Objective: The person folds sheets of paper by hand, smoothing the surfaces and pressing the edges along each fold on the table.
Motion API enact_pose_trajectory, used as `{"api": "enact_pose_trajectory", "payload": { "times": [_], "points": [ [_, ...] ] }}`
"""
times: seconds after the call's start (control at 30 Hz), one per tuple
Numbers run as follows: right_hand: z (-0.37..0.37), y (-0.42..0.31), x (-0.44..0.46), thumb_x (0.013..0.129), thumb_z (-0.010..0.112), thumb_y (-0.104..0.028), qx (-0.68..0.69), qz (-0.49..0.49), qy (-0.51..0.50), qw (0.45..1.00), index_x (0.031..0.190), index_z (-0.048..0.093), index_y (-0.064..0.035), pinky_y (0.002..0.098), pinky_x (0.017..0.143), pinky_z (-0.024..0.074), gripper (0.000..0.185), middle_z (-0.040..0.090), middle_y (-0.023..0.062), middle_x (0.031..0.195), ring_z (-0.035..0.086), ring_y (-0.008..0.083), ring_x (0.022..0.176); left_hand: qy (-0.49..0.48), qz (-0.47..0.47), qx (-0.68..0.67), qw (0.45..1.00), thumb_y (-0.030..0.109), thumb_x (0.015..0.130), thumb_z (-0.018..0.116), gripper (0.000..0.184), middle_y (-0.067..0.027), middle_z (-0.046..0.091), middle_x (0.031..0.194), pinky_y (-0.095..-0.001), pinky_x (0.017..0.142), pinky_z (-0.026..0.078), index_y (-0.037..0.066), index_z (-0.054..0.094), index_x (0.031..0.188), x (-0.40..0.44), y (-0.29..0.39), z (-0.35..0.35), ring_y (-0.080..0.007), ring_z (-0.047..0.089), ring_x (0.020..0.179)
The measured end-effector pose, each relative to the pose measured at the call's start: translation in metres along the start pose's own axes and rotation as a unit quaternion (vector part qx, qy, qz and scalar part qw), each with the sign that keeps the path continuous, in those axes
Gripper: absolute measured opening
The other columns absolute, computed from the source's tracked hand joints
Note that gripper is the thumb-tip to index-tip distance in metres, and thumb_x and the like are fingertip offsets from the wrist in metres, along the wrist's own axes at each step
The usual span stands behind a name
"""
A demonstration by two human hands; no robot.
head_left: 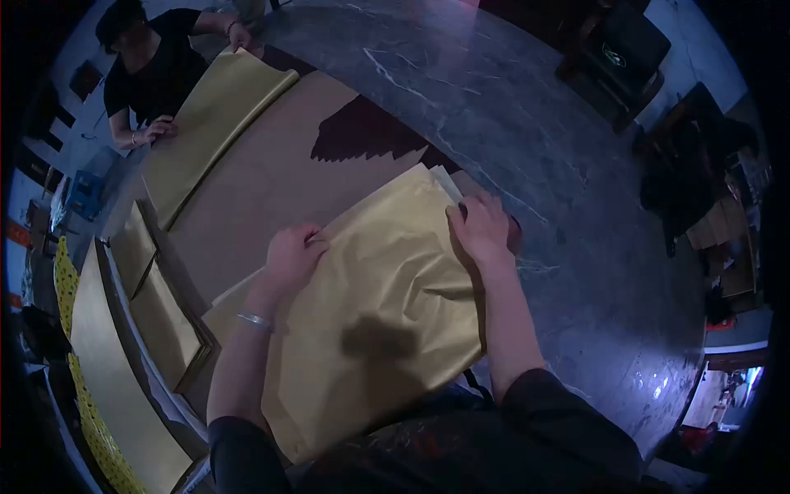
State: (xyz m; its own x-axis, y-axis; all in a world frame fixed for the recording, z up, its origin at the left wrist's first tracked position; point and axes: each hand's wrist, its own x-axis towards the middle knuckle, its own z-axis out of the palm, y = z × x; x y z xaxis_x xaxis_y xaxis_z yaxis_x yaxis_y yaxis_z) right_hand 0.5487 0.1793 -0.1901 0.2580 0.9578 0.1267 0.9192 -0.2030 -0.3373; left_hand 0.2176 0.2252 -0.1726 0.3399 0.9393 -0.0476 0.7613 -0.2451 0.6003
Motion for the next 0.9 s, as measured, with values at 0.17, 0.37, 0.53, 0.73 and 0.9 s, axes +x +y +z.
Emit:
{"api": "enact_pose_trajectory", "payload": {
  "times": [0.17,0.37,0.53,0.73,0.9],
  "points": [
    [-0.001,-0.005,0.010,0.085,0.063,-0.038,0.023,0.024,0.009,0.999,0.103,0.068,0.0003,0.0474,0.093,0.0453,0.043,0.061,0.0179,0.110,0.054,0.0354,0.111,-0.018,-0.017,-0.012,1.000,0.019,0.080,0.068,0.019,-0.0168,0.066,0.077,-0.0438,0.069,0.050,0.003,0.069,0.090,0.001,0.017,-0.002,-0.0374,0.063,0.076],
    [0.002,-0.007,0.021,0.084,0.063,-0.040,0.019,0.029,0.002,0.999,0.101,0.070,-0.0006,0.0470,0.096,0.0446,0.043,0.062,0.0180,0.114,0.053,0.0343,0.114,0.003,-0.013,0.047,0.999,0.024,0.080,0.069,0.024,-0.0170,0.068,0.082,-0.0432,0.072,0.052,0.004,0.069,0.094,0.004,0.023,0.004,-0.0364,0.066,0.079],
    [0.024,-0.002,0.026,0.081,0.064,-0.036,0.021,0.041,0.016,0.999,0.095,0.071,-0.0051,0.0455,0.094,0.0460,0.035,0.063,0.0149,0.113,0.057,0.0353,0.110,0.045,0.003,0.021,0.999,0.023,0.079,0.071,0.028,-0.0168,0.070,0.086,-0.0433,0.073,0.053,0.005,0.069,0.099,0.001,0.018,0.012,-0.0354,0.067,0.081],
    [0.023,-0.006,0.024,0.084,0.061,-0.033,0.032,0.044,0.062,0.997,0.095,0.070,-0.0050,0.0480,0.092,0.0470,0.031,0.064,0.0180,0.108,0.058,0.0370,0.106,0.060,-0.009,0.028,0.998,0.024,0.078,0.071,0.029,-0.0180,0.070,0.089,-0.0437,0.076,0.053,0.003,0.069,0.098,-0.001,0.019,0.012,-0.0355,0.067,0.084],
    [0.024,-0.003,0.038,0.082,0.063,-0.039,0.053,0.052,0.001,0.997,0.094,0.072,-0.0084,0.0485,0.088,0.0496,0.034,0.070,0.0160,0.099,0.064,0.0365,0.099,0.052,-0.011,-0.012,0.998,0.024,0.078,0.070,0.028,-0.0177,0.070,0.088,-0.0438,0.075,0.053,0.004,0.070,0.098,0.000,0.010,0.016,-0.0353,0.067,0.084]
  ]
}}
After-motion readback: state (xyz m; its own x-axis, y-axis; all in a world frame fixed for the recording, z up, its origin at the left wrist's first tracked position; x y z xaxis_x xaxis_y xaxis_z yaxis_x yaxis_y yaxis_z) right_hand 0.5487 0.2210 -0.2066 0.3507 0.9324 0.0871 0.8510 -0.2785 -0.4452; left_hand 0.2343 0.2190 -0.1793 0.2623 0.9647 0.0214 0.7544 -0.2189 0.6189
